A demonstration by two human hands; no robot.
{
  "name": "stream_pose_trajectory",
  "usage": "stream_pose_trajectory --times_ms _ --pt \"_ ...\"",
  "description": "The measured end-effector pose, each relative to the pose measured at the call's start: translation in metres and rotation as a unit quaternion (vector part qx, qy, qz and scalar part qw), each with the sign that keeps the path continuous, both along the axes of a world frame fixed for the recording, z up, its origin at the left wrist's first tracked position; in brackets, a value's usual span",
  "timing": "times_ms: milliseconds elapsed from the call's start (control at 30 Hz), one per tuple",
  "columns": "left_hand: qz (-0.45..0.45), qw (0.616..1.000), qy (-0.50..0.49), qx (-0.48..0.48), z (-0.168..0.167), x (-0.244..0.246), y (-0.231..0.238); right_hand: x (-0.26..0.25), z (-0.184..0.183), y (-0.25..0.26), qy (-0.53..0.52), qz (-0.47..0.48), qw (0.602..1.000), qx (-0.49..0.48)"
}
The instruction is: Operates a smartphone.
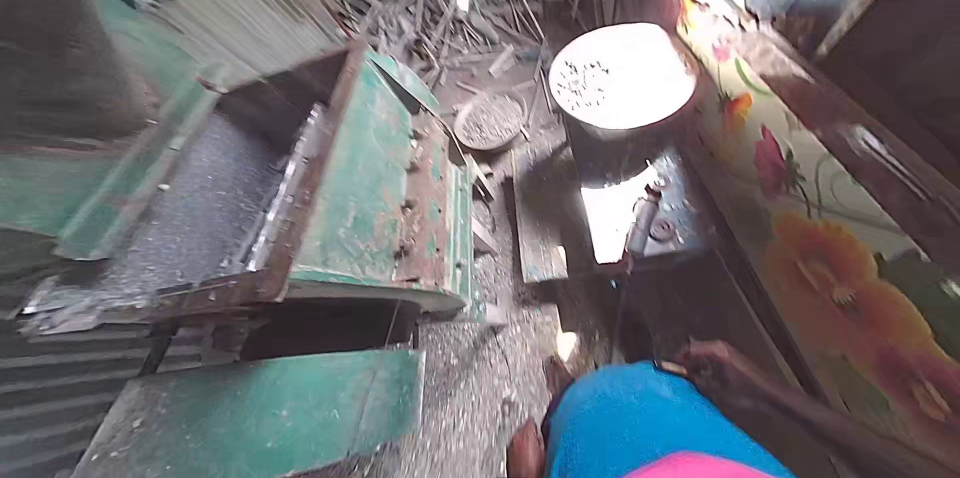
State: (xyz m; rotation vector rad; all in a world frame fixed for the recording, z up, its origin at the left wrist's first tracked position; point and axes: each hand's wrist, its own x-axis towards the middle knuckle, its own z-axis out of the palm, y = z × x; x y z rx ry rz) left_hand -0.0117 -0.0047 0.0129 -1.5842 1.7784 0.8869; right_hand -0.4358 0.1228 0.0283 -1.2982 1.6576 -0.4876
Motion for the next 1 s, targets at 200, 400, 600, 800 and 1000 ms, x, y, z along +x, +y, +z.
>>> stream_pose_trajectory --times_ms 200,400,600,800,1000 --pt "-0.066 0.994 0.043 0.078 0.019 -0.007 -0.071 0.019 -0.013 0.007 -0.009 -0.092 0.996 -0.013" --pt "-0.168 0.936 0.304 0.055 0.036 -0.132 -0.111 0.030 -0.033 0.014 -0.091 -0.217 0.968 -0.090" --pt "-0.443 0.813 0.337 0.169 0.019 -0.238 -0.073 0.038 -0.025 0.023 -0.118 -0.211 0.961 -0.133" --pt "-0.592 0.737 0.308 0.108 0.029 -0.258 -0.062 0.058 -0.007 0.041 -0.131 -0.321 0.934 -0.090" --pt "-0.553 0.712 0.432 0.029 0.045 -0.246 -0.081 0.060 -0.027 0.038 -0.186 -0.427 0.884 0.046"
